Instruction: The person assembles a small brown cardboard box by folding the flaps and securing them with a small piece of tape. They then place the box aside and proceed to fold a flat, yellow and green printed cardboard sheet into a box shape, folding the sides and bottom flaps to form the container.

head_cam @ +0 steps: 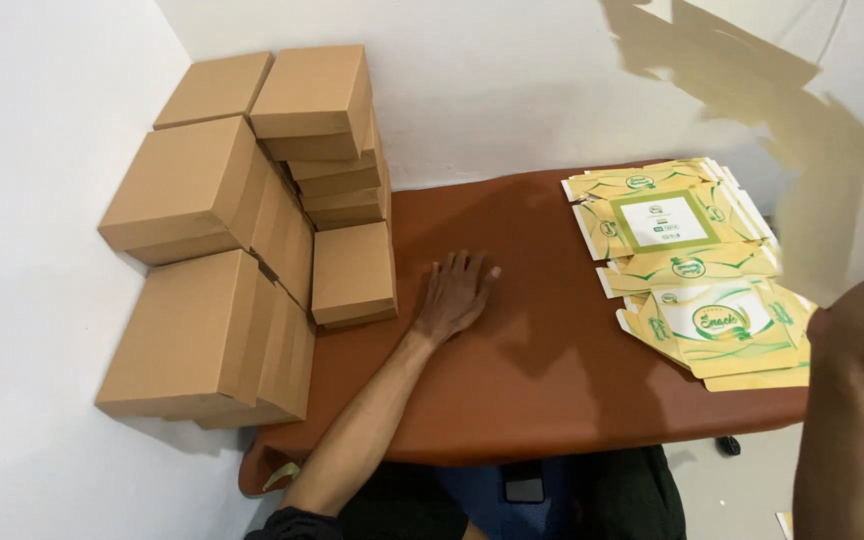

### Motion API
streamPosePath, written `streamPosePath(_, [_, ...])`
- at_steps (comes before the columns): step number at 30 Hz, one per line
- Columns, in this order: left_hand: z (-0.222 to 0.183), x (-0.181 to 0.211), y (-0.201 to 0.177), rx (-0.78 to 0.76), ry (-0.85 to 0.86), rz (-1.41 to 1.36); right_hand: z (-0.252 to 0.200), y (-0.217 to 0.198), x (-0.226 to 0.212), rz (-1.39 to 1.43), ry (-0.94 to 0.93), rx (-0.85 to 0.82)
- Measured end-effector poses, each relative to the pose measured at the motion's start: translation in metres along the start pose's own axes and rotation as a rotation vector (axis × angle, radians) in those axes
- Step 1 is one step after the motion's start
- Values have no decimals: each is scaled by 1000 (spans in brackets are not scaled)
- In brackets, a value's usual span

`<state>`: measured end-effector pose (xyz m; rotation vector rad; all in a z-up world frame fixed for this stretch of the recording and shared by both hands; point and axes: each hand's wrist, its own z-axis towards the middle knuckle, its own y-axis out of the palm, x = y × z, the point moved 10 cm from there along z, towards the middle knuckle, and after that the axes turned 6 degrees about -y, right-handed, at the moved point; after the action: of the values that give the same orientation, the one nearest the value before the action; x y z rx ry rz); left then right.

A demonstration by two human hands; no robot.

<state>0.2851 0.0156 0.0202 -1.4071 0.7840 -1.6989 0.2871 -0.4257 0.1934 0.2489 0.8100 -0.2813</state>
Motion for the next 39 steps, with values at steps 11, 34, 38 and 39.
streamPosePath(11, [-11,26,-39,58,65,-773,-56,100,24,352,683,3])
streamPosePath(34, [18,-68,-16,247,-302,-6,-89,236,141,-904,192,-1041])
streamPosePath(38, [18,-66,-14,201,-336,36,-99,256,189,-892,64,-886])
streamPosePath(39, [18,-66,-14,191,-339,11,-103,259,210,-940,-23,-876])
